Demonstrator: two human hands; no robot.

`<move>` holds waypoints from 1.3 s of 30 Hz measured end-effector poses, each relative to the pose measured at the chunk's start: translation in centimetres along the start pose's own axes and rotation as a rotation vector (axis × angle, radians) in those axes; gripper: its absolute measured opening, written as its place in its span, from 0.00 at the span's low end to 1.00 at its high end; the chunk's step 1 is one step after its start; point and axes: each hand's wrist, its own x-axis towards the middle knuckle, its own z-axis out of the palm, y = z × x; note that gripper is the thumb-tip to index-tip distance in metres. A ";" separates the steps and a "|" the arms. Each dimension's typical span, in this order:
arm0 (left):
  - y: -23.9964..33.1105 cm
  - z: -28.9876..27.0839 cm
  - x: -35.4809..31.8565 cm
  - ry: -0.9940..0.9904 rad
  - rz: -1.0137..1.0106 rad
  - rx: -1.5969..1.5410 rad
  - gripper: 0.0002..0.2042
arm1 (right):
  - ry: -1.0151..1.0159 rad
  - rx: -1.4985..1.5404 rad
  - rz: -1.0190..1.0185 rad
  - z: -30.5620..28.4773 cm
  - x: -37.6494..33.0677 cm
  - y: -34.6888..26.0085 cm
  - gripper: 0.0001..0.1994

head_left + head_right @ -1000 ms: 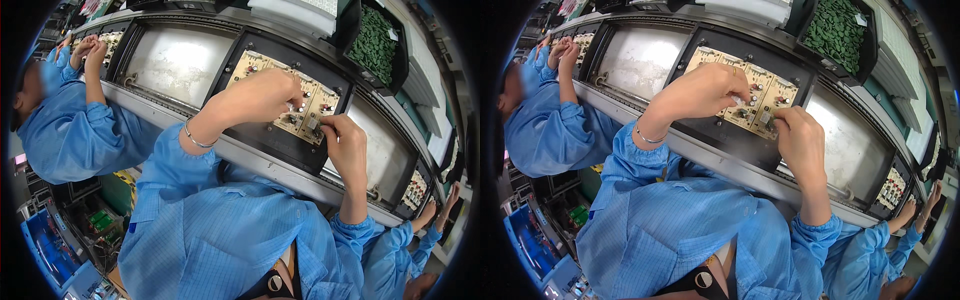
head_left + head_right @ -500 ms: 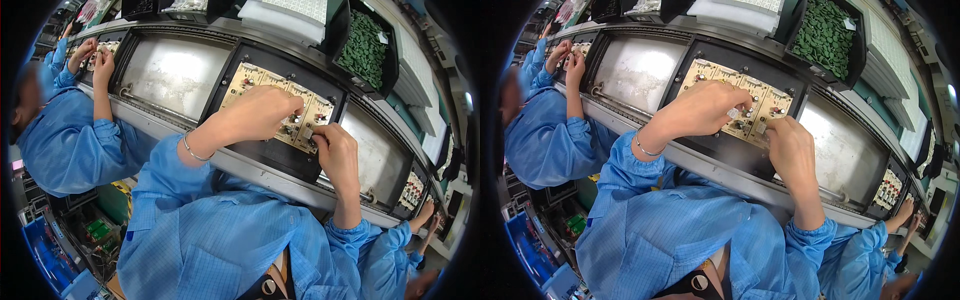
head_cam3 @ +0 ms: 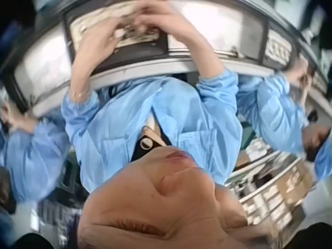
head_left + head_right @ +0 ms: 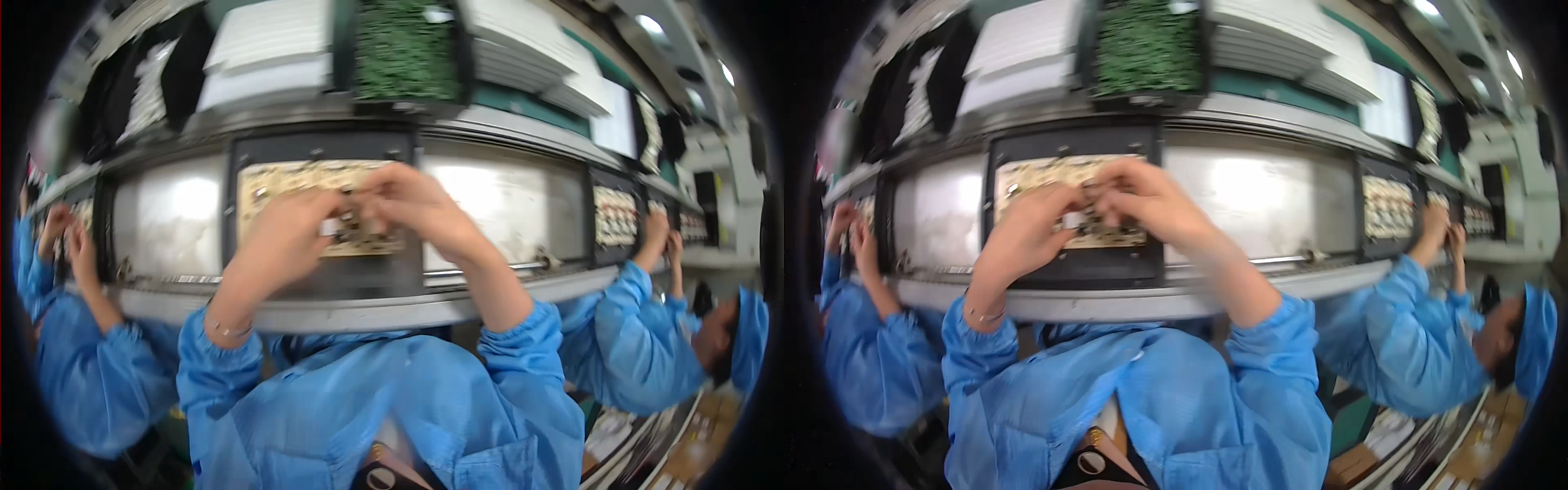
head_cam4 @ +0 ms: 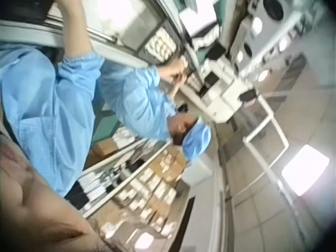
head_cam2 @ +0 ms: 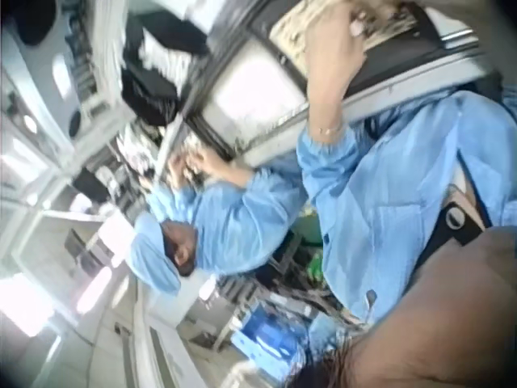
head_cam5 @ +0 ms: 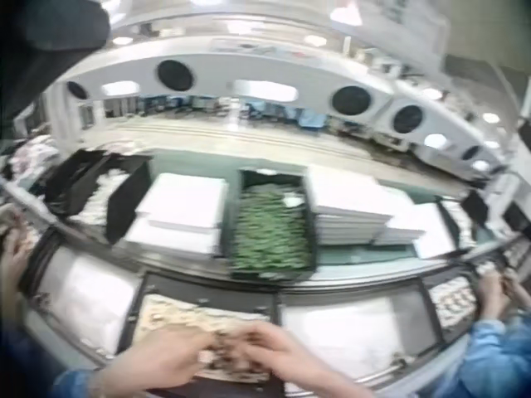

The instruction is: The person assembles circuit boards along a conveyor line by picking electronic components from storage trays and inserting them onto the boards by hand.

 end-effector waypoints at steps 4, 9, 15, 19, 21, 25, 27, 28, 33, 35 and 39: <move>-1.4 -1.7 -0.9 -0.033 -0.084 -0.002 0.20 | -0.084 0.093 -0.067 1.5 2.8 0.5 0.21; -1.5 -3.1 -0.5 -0.029 -0.094 -0.078 0.22 | -0.040 0.193 -0.055 3.0 2.9 -1.2 0.26; -1.5 -3.5 -0.5 -0.021 -0.090 -0.148 0.24 | -0.029 0.314 -0.103 2.7 3.6 -1.1 0.29; -1.8 -3.7 -0.9 -0.037 -0.096 -0.095 0.24 | 0.010 0.233 -0.077 3.8 3.4 -2.1 0.35; -2.0 -3.8 -1.0 0.031 -0.053 -0.067 0.22 | 0.076 0.189 -0.057 4.4 2.7 -3.1 0.37; -1.5 -4.8 -0.6 0.056 -0.021 -0.047 0.21 | 0.103 0.066 -0.111 4.5 2.8 -3.2 0.32; -2.1 -4.8 -1.0 0.075 -0.043 -0.069 0.20 | 0.137 -0.242 -0.104 5.0 3.0 -3.3 0.24; -2.3 -4.9 -1.3 0.102 -0.044 -0.049 0.20 | 0.173 -0.317 -0.171 5.4 3.2 -3.0 0.15; -2.6 -5.2 -1.5 0.205 -0.020 -0.017 0.15 | 0.215 -0.726 -0.248 4.2 2.8 -2.5 0.09; -3.7 -4.9 -0.8 0.277 0.042 -0.058 0.12 | 0.228 -0.608 -0.154 4.3 2.1 -3.1 0.08; -5.0 -5.1 -1.3 0.396 0.024 -0.099 0.10 | 0.311 -0.785 -0.153 6.2 2.4 -2.6 0.10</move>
